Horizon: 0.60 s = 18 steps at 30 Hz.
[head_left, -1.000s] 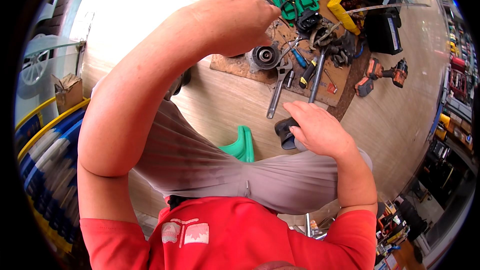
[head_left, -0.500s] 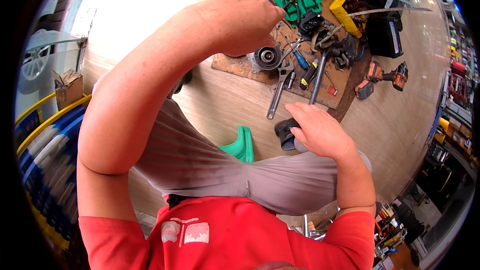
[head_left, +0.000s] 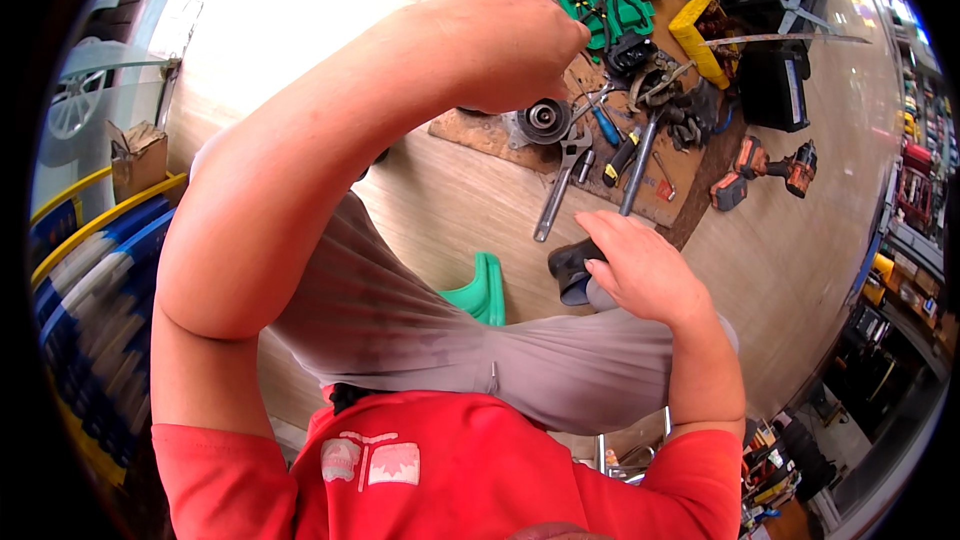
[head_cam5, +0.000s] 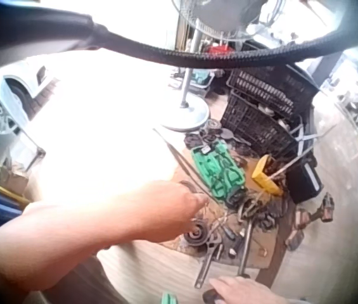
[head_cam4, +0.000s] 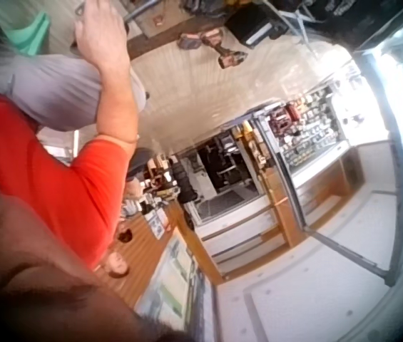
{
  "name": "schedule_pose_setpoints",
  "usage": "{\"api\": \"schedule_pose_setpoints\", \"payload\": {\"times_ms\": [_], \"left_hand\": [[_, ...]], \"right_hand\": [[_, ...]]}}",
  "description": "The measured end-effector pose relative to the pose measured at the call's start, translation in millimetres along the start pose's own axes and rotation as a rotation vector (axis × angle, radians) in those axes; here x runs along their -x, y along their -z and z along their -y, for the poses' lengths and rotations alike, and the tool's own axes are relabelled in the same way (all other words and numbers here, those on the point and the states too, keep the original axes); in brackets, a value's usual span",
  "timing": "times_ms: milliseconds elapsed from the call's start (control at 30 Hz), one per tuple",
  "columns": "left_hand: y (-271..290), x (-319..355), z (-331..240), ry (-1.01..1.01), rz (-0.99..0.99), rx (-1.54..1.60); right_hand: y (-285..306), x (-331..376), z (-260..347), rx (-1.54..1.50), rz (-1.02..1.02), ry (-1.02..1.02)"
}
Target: The person uses an adjustable wrench to loosen a nut on a mechanical assembly and then handles and points to several components including a clutch-like circular part.
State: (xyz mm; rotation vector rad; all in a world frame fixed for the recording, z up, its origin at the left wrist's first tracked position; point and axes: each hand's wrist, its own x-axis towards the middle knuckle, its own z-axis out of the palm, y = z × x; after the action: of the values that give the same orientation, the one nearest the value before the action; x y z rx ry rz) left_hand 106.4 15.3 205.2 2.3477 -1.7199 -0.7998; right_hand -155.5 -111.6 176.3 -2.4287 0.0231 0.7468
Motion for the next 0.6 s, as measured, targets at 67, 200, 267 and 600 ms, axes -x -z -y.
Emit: {"api": "schedule_pose_setpoints", "payload": {"times_ms": [67,200,267,600], "left_hand": [[0.8,0.5,-0.9,0.002,0.004,-0.013],[-0.2,0.6,0.4,-0.014,-0.004,-0.024],[-1.5,1.1,2.1,-0.012,-0.018,0.005],[-4.3,-2.2,5.9,-0.026,-0.015,-0.016]], "right_hand": [[-0.5,-0.2,-0.3,0.01,-0.001,0.004],[-1.5,0.0,0.1,0.011,0.006,-0.003],[-2.0,-0.9,0.6,0.005,0.004,-0.003],[-3.9,-0.8,-1.5,0.014,-0.001,-0.008]]}}
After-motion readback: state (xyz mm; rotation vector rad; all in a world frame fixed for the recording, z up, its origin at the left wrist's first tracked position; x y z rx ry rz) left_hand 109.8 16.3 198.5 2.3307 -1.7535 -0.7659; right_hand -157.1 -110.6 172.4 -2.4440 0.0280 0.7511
